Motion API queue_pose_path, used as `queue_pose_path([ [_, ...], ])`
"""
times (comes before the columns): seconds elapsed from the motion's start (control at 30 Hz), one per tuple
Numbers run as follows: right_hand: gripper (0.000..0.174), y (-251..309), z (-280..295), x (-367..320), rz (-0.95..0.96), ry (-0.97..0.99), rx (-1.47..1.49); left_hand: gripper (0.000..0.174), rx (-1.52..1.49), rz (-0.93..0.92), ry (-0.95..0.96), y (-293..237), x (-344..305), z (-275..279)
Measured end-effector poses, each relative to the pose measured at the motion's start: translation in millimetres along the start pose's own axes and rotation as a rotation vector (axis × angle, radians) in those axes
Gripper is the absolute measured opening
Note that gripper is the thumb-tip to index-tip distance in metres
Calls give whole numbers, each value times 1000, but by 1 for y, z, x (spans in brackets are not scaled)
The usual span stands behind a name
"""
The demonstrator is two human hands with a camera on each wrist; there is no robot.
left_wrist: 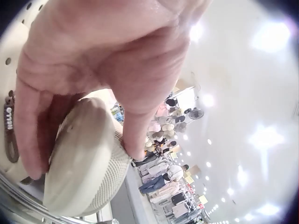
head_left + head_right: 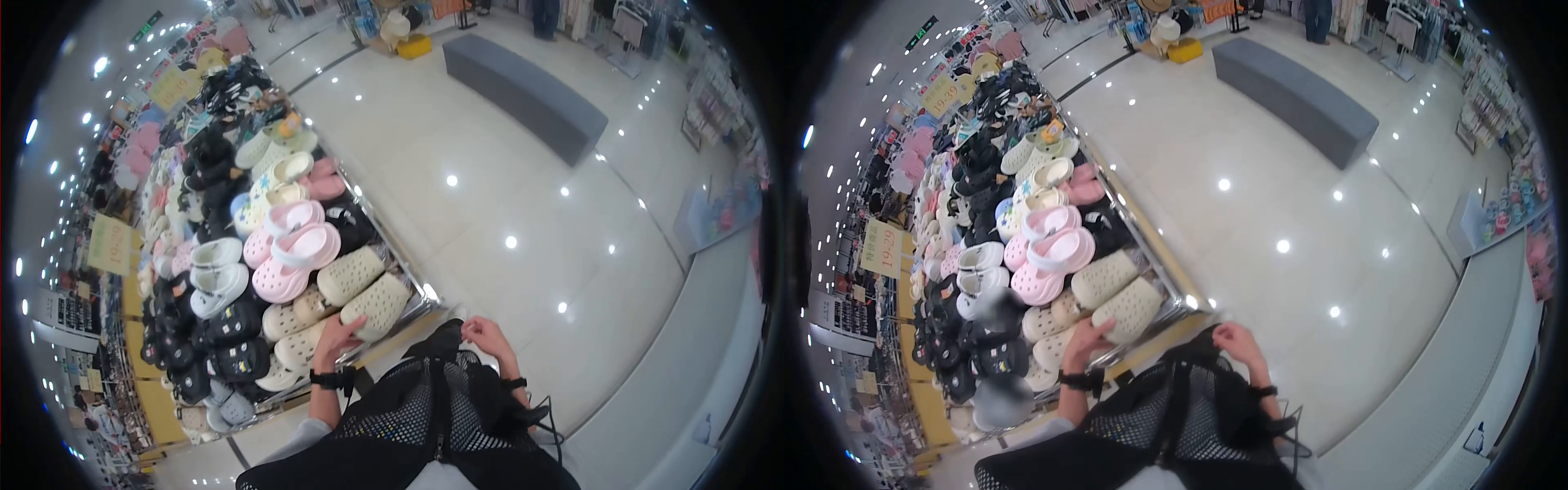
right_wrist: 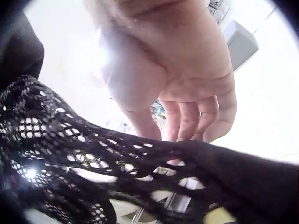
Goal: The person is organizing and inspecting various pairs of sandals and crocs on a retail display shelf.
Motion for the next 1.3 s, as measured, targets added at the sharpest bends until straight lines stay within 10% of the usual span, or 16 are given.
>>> queue_pose_path([
  [0.27,21,-2,64,42,-133,-28,-100,52,-1,-3,-72,0,6,7],
  [0.53,27,28,115,123,-156,185,-404,68,422,64,-677,34,17,12],
  [1.0,28,-58,280,225,-676,104,-453,70,-254,78,-442,43,-8,-1],
  [1.3,27,-9,221,318,-579,308,-613,59,157,223,-1123,9,-32,-23],
])
Point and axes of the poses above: each hand's wrist, its own x-axis towards the middle knuckle, its own z-axis out of the back of the hand, y = z × x, the point moved 7 cm from there along x, towards the middle knuckle, and after that the axes turned 3 degrees about x, right-handed, at the moved point
